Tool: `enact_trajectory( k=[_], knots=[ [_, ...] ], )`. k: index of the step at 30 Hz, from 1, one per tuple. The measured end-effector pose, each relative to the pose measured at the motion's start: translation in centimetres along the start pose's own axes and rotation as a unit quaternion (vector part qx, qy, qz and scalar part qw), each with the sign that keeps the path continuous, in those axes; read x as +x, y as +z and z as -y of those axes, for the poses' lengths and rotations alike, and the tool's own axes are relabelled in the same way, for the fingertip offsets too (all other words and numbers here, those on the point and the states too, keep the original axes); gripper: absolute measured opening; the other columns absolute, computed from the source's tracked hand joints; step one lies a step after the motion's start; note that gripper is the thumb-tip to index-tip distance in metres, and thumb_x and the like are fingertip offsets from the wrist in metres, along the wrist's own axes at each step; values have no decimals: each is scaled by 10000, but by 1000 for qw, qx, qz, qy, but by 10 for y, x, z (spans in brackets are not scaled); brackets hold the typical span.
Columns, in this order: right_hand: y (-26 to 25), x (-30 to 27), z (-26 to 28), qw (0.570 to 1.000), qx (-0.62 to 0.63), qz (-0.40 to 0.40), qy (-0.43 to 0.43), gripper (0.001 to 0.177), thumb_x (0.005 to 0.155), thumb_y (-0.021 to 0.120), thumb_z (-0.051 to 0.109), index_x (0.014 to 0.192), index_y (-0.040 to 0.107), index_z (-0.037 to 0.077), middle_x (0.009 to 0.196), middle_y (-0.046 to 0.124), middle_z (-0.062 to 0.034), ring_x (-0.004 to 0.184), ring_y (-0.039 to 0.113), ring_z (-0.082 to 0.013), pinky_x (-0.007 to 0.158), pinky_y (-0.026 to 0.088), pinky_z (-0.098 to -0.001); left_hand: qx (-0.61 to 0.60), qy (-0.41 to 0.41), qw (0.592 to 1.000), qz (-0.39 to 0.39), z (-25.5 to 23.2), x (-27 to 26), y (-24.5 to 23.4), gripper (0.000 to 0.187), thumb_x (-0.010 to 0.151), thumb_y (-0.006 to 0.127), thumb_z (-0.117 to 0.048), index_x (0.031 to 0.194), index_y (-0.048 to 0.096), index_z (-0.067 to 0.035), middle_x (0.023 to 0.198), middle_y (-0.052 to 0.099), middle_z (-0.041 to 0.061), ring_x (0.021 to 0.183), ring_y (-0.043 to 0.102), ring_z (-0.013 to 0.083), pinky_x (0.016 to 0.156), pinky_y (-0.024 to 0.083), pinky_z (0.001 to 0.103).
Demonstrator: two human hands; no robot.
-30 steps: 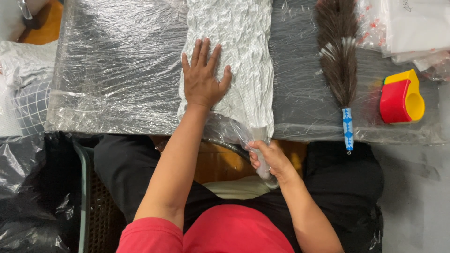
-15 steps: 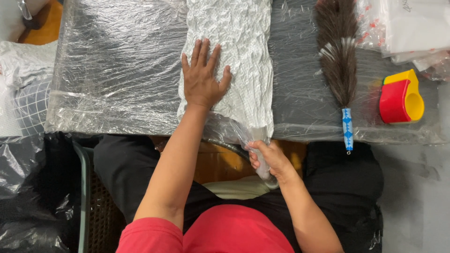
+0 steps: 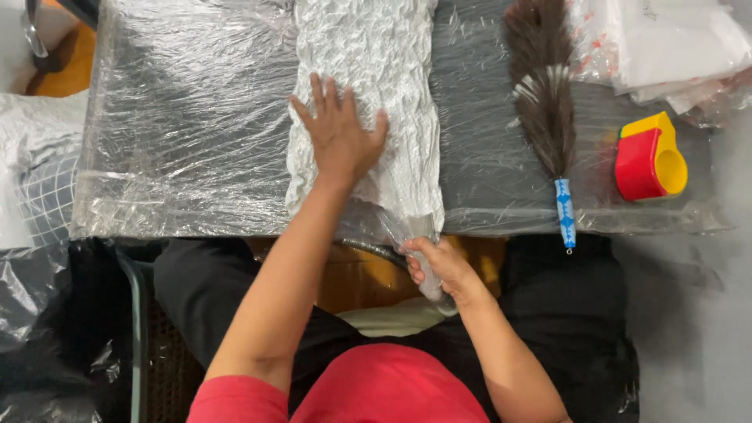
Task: Packing a pillow into a plastic bag and vacuum sealing it using a hose and tape.
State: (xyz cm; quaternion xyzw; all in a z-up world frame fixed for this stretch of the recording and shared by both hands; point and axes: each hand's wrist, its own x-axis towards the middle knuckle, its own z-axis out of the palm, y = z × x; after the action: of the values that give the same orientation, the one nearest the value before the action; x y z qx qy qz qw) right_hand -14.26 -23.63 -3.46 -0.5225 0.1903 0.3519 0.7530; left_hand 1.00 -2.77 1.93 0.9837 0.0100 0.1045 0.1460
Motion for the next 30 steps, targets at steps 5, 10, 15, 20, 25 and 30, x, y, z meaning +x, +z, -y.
enact_trajectory(
  k=[5, 10, 15, 20, 25, 30],
  knots=[
    [13, -6, 7, 996, -22, -11, -86, 336, 896, 691, 157, 618, 562, 17, 504, 440, -84, 340, 482, -185, 355, 447, -379, 49, 73, 991, 99, -72, -27, -1, 891, 945, 303, -729, 1616, 313, -143, 1693, 150, 217, 1572, -31, 374, 1187, -86, 732],
    [9, -5, 2, 997, -14, -15, -78, 290, 891, 693, 140, 674, 579, -17, 520, 442, -99, 333, 478, -195, 347, 445, -389, 53, 58, 991, 110, -75, -24, -3, 816, 996, 213, -661, 1627, 288, -149, 1698, 151, 200, 1574, -28, 352, 1192, -119, 699],
    [9, -3, -1, 997, -17, -23, -77, 268, 891, 686, 133, 697, 587, -25, 525, 450, -96, 329, 483, -192, 343, 445, -385, 41, 68, 993, 87, -72, -24, 4, 816, 1004, 238, -625, 1631, 257, -104, 1695, 134, 227, 1570, -40, 368, 1191, -139, 699],
    [17, -7, 9, 997, -26, -24, -76, 312, 896, 684, 140, 651, 570, -16, 506, 433, -79, 334, 464, -179, 351, 437, -378, 48, 69, 991, 100, -72, -24, -3, 803, 1003, 262, -570, 1630, 254, -69, 1695, 129, 229, 1567, -42, 381, 1193, -116, 706],
    [18, -8, 9, 997, -28, -27, -74, 295, 902, 690, 143, 681, 571, -13, 520, 441, -86, 340, 470, -185, 356, 443, -383, 52, 73, 993, 81, -71, -24, 6, 804, 989, 281, -548, 1616, 280, -45, 1688, 150, 236, 1566, -29, 388, 1196, -105, 714],
    [12, -1, 1, 996, -29, -24, -81, 274, 911, 696, 143, 722, 579, -16, 541, 453, -92, 344, 474, -192, 365, 456, -395, 66, 75, 991, 85, -73, -23, 1, 822, 966, 281, -561, 1591, 328, -29, 1670, 223, 239, 1566, 24, 394, 1195, -81, 722]
  ],
)
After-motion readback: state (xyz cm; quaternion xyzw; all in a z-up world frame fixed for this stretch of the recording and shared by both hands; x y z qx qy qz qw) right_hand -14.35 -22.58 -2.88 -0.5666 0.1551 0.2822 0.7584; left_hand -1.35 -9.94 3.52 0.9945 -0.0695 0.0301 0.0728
